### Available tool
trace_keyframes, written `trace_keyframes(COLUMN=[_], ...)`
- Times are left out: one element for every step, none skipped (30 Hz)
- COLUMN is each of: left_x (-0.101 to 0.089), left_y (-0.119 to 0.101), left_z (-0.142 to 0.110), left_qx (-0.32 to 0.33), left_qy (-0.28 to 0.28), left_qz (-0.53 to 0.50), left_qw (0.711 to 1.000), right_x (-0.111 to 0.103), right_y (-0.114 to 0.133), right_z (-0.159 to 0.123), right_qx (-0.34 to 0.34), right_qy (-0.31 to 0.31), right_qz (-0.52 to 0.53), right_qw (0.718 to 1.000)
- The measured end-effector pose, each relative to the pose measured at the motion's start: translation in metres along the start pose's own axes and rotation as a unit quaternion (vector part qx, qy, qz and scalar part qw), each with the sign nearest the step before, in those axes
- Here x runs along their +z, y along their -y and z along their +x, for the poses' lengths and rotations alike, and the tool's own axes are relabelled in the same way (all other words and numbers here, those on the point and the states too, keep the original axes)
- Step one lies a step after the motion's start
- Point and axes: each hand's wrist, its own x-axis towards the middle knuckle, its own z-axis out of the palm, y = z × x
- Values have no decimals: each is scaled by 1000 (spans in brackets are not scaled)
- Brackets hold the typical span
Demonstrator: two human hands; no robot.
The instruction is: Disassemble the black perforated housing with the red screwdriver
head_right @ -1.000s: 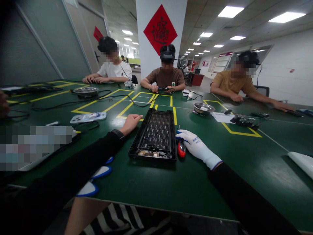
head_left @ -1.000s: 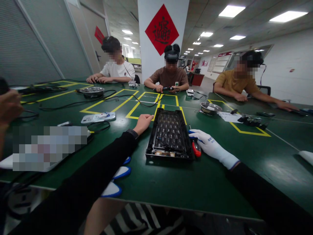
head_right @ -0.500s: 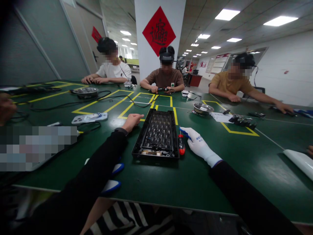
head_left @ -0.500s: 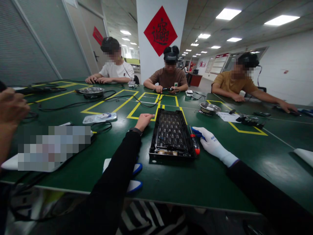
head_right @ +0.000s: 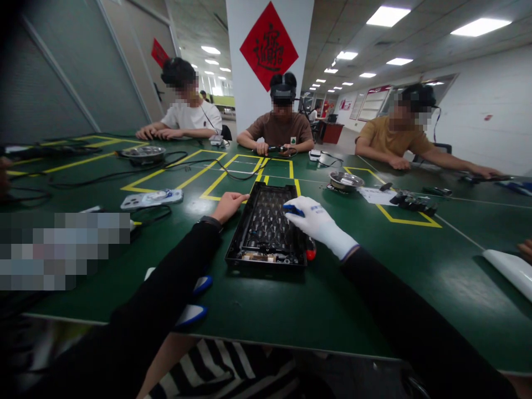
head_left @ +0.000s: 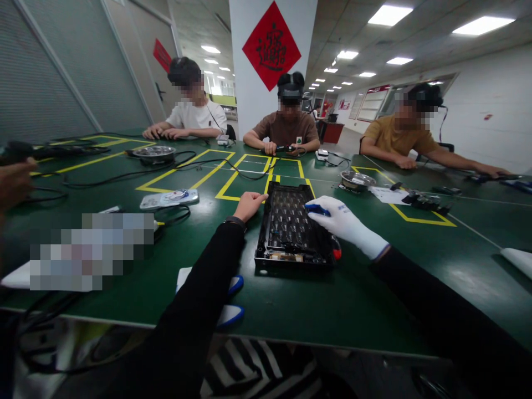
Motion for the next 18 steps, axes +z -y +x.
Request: trace_keyframes(left_x=[1,1,2,2,2,2,2,2,2,2,1,1,1,1,0,0,0,1], left_y=[0,-1,-2,-2,-3,-4,-5,-5,-6,-6,-7,-7,-8,-8,-9,-9,-10,-10], left_z=[0,-1,-1,-2,-2,-3,-3,-4,-4,-4,-4,-4,-4,-4,-3,-3,-2,-1], left_qx=[9,17,23,26,28,29,29,28,27,26,26,26,25,21,11,-5,-23,-42], left_qy=[-4,-8,-10,-11,-9,-7,-5,-5,-4,-4,-3,-4,-4,-5,-5,-6,-8,-10], left_qz=[17,33,46,53,56,57,56,53,51,49,47,45,43,40,38,36,36,37], left_qw=[1000,999,999,998,998,998,998,998,998,998,999,999,999,999,999,999,999,998], right_x=[5,11,18,25,31,37,42,46,49,52,54,55,56,56,55,53,51,47], right_y=[2,4,5,5,6,7,8,9,10,11,12,13,14,16,17,18,20,21], right_z=[10,18,26,32,37,42,46,51,55,59,62,66,69,71,73,73,73,71], right_qx=[-6,-10,-15,-18,-22,-26,-28,-30,-31,-32,-33,-35,-38,-39,-39,-38,-35,-30], right_qy=[43,84,117,134,140,138,133,130,132,139,148,158,168,172,172,165,153,138], right_qz=[-21,-41,-61,-80,-99,-117,-135,-151,-166,-179,-191,-202,-210,-215,-217,-216,-212,-205], right_qw=[999,996,991,988,985,983,982,979,977,973,970,966,963,961,960,962,965,968])
